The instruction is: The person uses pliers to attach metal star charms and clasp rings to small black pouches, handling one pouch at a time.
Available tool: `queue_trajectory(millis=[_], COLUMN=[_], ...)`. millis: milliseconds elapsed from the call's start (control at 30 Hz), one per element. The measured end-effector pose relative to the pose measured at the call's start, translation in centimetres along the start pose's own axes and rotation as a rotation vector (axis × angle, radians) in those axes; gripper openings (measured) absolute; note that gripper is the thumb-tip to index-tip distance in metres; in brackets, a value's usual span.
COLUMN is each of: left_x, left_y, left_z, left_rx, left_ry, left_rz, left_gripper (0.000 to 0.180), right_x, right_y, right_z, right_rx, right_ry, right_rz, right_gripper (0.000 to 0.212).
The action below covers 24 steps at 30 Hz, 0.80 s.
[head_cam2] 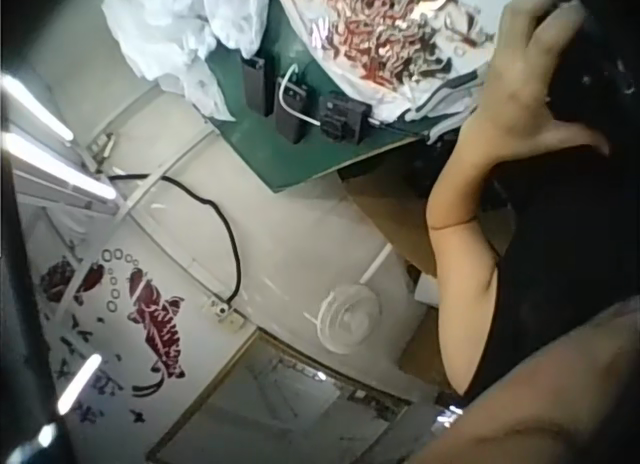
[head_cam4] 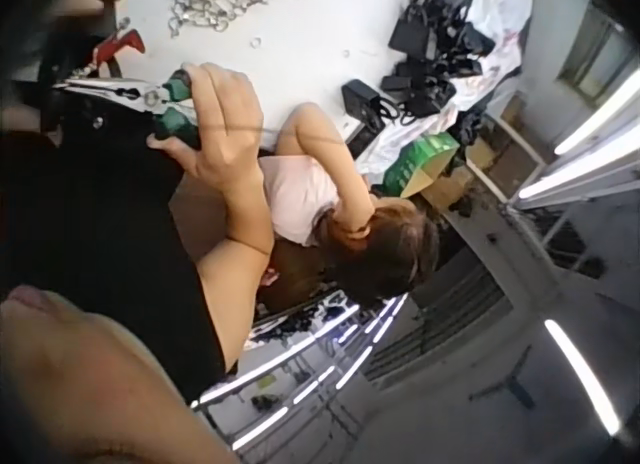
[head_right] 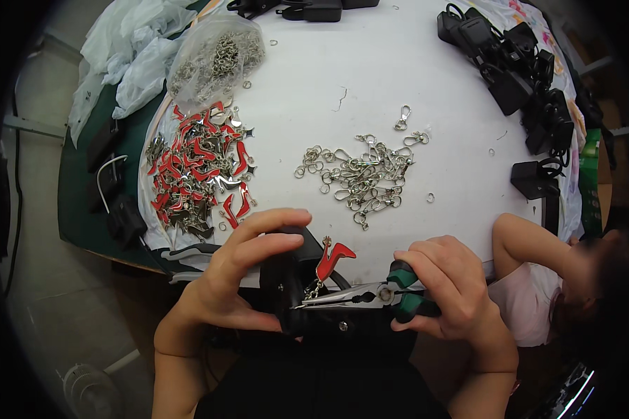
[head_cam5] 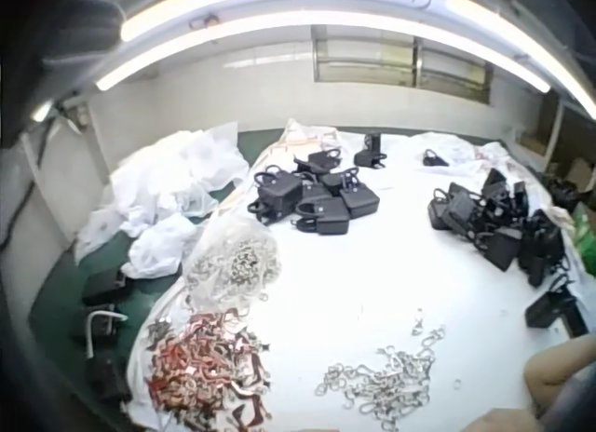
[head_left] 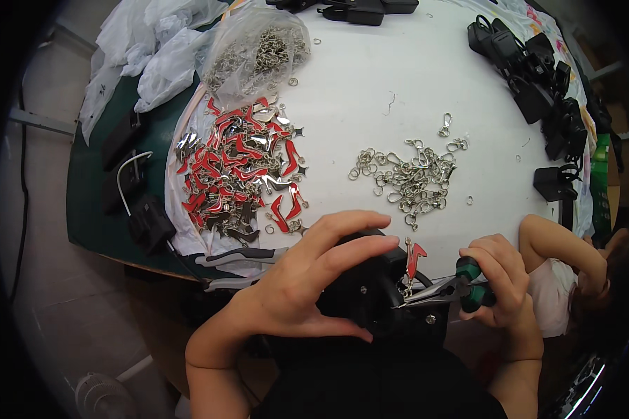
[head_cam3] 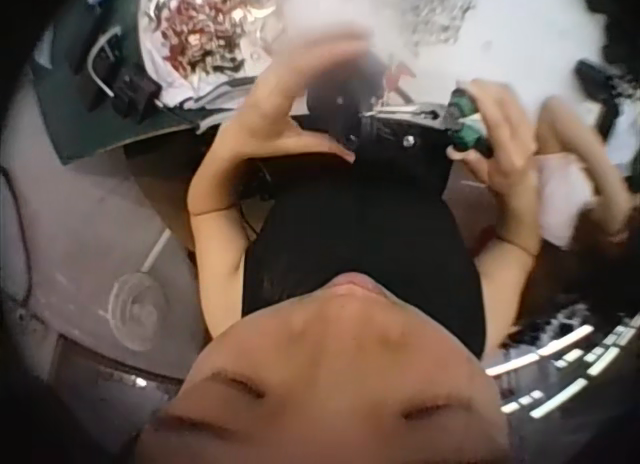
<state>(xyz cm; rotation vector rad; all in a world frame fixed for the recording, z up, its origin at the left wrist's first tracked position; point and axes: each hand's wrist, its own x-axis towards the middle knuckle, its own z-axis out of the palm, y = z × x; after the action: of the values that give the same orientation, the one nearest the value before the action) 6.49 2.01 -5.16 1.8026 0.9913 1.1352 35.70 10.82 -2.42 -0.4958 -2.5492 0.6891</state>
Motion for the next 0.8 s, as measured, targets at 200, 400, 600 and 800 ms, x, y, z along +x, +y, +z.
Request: queue_trajectory(millis=[200,400,600,800], left_x=[0.2,0.2,0.1,-0.2], left_y=[0.5,1.7,2.7,2.6], left_z=[0.3,0.5,0.0,-0.3], left_rx=[0.119,0.251,0.315,0.321], left_ry=[0.054,0.145,0.153,0.177], left_rz=[0.001,0.002,-0.021,-0.085], left_gripper=[0.080,0.080,0.082,0.077], right_x=[-0.5,-0.6,-0.7,-0.8], right_y=[0.6,1.0,1.4,1.6], right_z=[0.6,1.2,1.8,2.1], right_rx=[0.090,0.158,0.208,0.229], right_ry=[-0.007,-0.004,0.007,-0.007], right_rz=[0.052,0.051,0.035,0.056], right_gripper=[0.068,0.067,0.066,0.066])
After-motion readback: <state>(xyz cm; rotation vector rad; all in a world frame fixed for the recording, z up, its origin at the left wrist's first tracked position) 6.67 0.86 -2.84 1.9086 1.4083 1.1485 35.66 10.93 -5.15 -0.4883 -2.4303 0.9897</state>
